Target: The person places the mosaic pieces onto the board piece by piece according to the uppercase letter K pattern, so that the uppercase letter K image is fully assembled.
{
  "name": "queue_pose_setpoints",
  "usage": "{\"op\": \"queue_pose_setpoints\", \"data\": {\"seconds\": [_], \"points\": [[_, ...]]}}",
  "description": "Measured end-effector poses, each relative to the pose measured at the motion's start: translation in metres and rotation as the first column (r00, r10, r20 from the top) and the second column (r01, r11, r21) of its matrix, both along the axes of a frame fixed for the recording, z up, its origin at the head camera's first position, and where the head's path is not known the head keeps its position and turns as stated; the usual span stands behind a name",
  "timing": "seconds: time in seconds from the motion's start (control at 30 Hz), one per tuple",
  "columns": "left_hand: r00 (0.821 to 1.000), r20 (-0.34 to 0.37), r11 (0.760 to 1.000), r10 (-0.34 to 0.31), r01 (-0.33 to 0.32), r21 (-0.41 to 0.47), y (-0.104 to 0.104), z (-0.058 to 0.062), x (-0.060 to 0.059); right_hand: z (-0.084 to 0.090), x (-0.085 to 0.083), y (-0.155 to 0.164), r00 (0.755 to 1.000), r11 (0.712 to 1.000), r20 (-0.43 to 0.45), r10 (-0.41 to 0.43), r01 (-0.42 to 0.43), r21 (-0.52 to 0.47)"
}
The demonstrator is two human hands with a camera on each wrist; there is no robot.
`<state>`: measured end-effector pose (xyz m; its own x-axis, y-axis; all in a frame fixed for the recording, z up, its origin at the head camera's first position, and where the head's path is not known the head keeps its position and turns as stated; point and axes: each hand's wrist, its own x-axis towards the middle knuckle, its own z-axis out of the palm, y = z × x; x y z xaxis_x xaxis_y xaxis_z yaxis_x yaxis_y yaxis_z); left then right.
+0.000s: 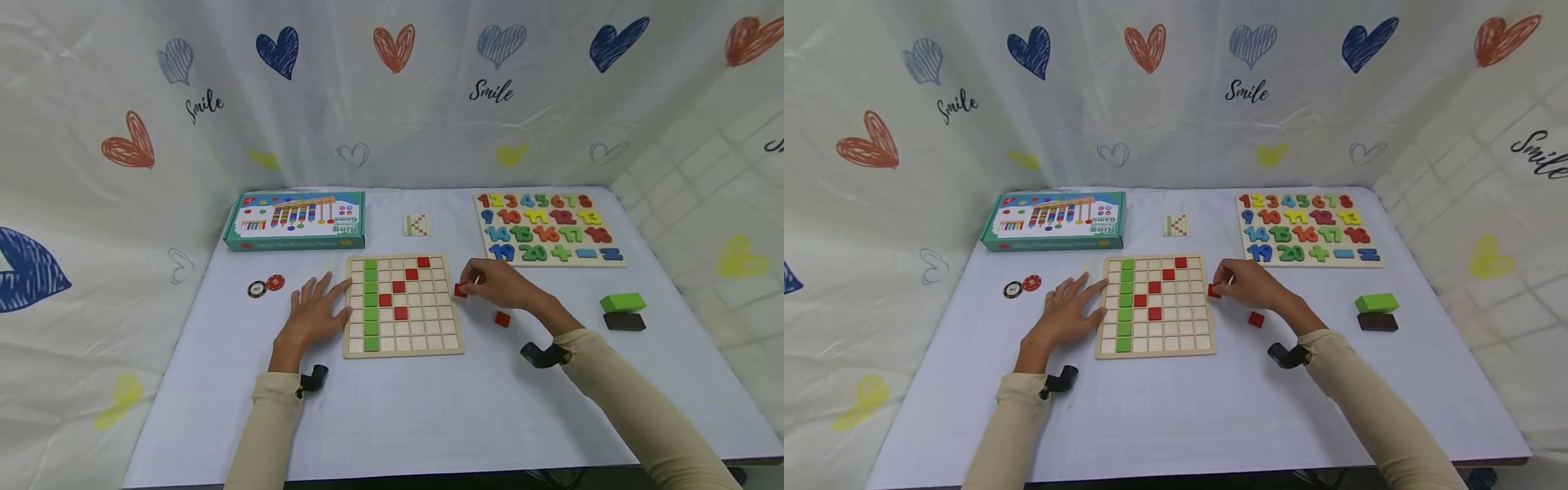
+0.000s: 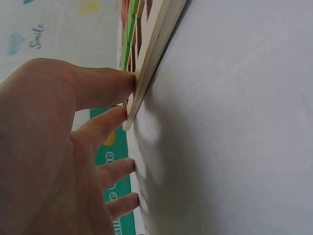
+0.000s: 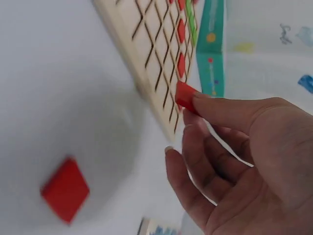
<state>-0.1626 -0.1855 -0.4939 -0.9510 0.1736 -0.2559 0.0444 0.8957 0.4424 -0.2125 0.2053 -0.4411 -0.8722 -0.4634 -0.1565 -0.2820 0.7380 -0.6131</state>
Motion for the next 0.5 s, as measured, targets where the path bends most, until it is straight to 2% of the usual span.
{"op": "queue_pose_setpoints", "data": {"seconds": [0.17, 0.3, 0.4, 0.5], "points": [[1.0, -0.003, 1.0, -0.003, 0.003, 0.0, 0.0, 0.0, 0.001, -0.011, 0.017, -0.032, 0.997, 0.991, 0.009, 0.081, -0.08, -0.11], [1.0, -0.005, 1.0, -0.006, 0.006, 0.0, -0.001, 0.0, 0.001, -0.023, 0.028, -0.054, 0.989, 0.98, 0.053, 0.14, -0.131, -0.151], [1.0, -0.007, 1.0, -0.011, 0.011, 0.001, -0.002, 0.0, 0.0, -0.03, 0.034, -0.066, 0.985, 0.978, 0.079, 0.152, -0.138, -0.157], [1.0, -0.008, 1.0, -0.013, 0.013, 0.003, -0.003, 0.0, 0.0, -0.034, 0.038, -0.072, 0.989, 0.984, 0.078, 0.127, -0.116, -0.136]]}}
